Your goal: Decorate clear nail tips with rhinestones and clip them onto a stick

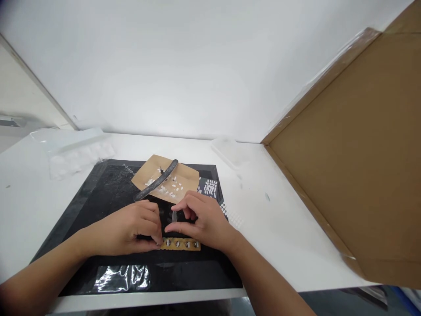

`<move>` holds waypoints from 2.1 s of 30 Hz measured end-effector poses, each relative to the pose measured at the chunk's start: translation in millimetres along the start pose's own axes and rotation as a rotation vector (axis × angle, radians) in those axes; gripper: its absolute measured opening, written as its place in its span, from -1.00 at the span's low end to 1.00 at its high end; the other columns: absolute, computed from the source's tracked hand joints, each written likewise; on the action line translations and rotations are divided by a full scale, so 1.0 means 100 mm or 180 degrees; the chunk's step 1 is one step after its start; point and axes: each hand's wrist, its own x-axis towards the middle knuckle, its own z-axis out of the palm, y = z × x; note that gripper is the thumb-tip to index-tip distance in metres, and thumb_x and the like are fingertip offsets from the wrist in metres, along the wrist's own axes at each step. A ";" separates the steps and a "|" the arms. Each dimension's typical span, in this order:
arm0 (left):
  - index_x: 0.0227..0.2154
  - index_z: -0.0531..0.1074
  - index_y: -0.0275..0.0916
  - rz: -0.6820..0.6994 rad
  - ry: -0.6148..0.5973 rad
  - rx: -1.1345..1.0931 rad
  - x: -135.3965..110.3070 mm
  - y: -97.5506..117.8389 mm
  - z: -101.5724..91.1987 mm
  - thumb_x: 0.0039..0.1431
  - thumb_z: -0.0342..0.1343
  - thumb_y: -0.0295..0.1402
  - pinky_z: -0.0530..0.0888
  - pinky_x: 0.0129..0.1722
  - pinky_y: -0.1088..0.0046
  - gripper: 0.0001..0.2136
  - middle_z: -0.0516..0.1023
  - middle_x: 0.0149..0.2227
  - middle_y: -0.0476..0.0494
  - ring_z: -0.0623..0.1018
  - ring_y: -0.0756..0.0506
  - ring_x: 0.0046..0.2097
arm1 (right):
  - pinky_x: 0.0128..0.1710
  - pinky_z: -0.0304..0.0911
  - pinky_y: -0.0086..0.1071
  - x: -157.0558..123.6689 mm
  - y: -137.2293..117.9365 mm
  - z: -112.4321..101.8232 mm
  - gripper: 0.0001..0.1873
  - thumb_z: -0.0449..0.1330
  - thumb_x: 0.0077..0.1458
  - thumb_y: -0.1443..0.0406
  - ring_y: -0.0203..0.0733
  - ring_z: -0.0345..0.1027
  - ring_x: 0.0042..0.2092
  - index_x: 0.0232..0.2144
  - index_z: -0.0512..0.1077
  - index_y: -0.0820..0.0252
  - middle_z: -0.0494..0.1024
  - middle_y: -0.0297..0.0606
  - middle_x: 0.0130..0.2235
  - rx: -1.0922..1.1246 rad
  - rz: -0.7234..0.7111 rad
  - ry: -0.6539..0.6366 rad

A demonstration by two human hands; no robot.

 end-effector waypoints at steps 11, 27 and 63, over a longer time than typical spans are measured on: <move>-0.29 0.57 -0.13 -0.0074 -0.0030 0.0052 0.00 -0.02 0.01 0.26 0.32 -0.33 0.36 -0.12 0.32 -0.95 0.66 -0.32 0.04 0.53 -0.07 -0.22 | -0.42 0.16 -0.44 -0.01 -0.01 0.00 -0.63 0.47 0.07 0.08 -0.34 0.23 -0.42 -0.18 0.50 0.10 0.34 -0.45 -0.42 -0.0060 -0.0098 -0.0053; -0.29 0.55 -0.14 -0.0176 -0.0071 0.0278 0.00 0.03 0.00 0.24 0.28 -0.44 0.34 -0.17 0.33 -0.94 0.64 -0.34 0.02 0.50 -0.09 -0.23 | -0.41 0.15 -0.44 -0.02 -0.05 0.01 -0.62 0.44 0.10 0.03 -0.34 0.23 -0.42 -0.19 0.50 0.12 0.34 -0.45 -0.43 -0.0094 -0.0053 -0.0138; -0.35 0.46 -0.20 -0.0727 -0.0023 0.0190 -0.08 0.14 -0.21 0.22 0.25 -0.36 0.29 -0.39 0.48 -0.92 0.49 -0.41 0.04 0.43 0.01 -0.39 | -0.33 0.16 -0.35 -0.12 -0.24 0.39 -0.44 0.48 -0.14 -0.17 -0.22 0.37 -0.30 -0.31 0.53 0.12 0.49 -0.31 -0.27 -0.0587 0.0248 -0.0521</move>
